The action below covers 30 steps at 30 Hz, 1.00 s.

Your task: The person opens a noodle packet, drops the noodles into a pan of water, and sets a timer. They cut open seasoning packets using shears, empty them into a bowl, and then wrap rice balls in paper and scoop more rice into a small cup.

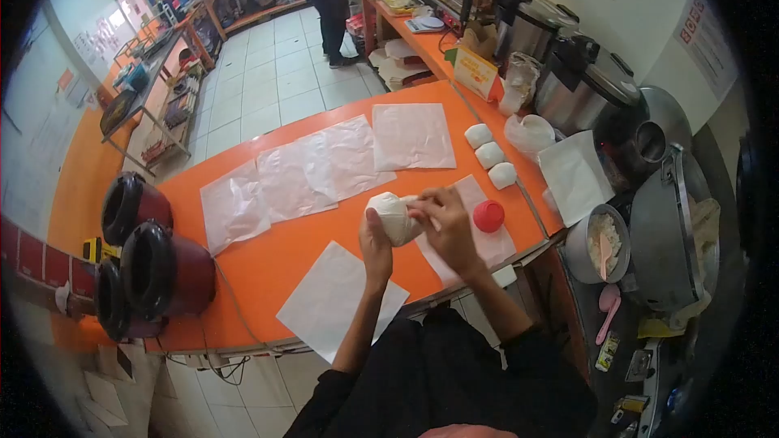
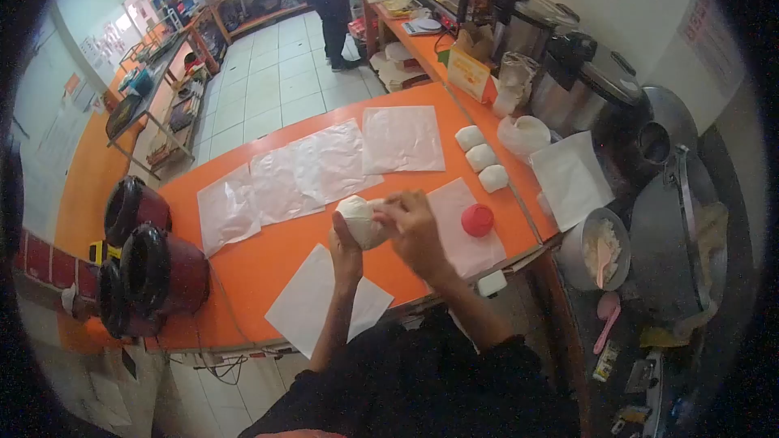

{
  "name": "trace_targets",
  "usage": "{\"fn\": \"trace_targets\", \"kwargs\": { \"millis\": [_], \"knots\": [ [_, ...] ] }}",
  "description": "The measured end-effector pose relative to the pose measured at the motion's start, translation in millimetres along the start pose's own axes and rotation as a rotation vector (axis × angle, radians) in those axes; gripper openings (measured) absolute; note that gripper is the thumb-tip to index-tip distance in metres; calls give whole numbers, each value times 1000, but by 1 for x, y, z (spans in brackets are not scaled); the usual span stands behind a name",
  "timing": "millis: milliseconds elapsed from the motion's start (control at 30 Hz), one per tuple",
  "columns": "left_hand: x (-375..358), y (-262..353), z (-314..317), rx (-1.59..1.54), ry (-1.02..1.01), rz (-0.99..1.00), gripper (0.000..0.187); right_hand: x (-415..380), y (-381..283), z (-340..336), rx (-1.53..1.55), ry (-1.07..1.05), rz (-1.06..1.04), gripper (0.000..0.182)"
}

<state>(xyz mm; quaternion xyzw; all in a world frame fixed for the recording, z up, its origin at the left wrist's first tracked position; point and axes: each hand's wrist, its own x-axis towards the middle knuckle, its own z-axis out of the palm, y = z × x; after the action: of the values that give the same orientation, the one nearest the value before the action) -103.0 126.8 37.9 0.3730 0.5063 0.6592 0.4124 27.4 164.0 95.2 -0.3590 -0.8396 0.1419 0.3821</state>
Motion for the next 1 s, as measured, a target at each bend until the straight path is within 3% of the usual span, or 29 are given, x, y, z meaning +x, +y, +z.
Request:
{"fn": "trace_targets", "kwargs": {
  "millis": [67,167,233,433,567,600,667,733,767,833,867,1000],
  "knots": [
    [5,6,31,126,145,167,63,-15,-10,11,28,164,69,39],
    [7,-9,64,316,123,143,63,-24,-12,14,276,368,252,53],
    [10,-12,77,314,19,83,61,-27,9,9,677,350,443,57],
    [25,-35,142,533,-282,89,54,-60,111,-11,627,408,700,44],
    [19,-72,175,477,-538,17,44,-103,189,-45,1401,335,970,46],
    [13,-101,178,314,-567,-16,35,-113,207,-53,1492,398,998,49],
    [1,-92,182,324,-651,40,34,-131,235,-63,1680,517,1058,55],
    [-3,-97,175,365,-703,16,34,-132,267,-61,1390,651,1124,54],
    [-4,-111,166,509,-646,95,34,-134,285,-57,1241,712,1148,54],
    [-4,-143,143,793,-524,263,33,-154,352,-17,580,665,1148,52],
    [-5,-151,131,934,-530,157,38,-160,372,-2,257,624,1120,51],
    [-26,-193,85,1310,-591,182,54,-129,338,-2,-178,689,1100,50]
  ]
}}
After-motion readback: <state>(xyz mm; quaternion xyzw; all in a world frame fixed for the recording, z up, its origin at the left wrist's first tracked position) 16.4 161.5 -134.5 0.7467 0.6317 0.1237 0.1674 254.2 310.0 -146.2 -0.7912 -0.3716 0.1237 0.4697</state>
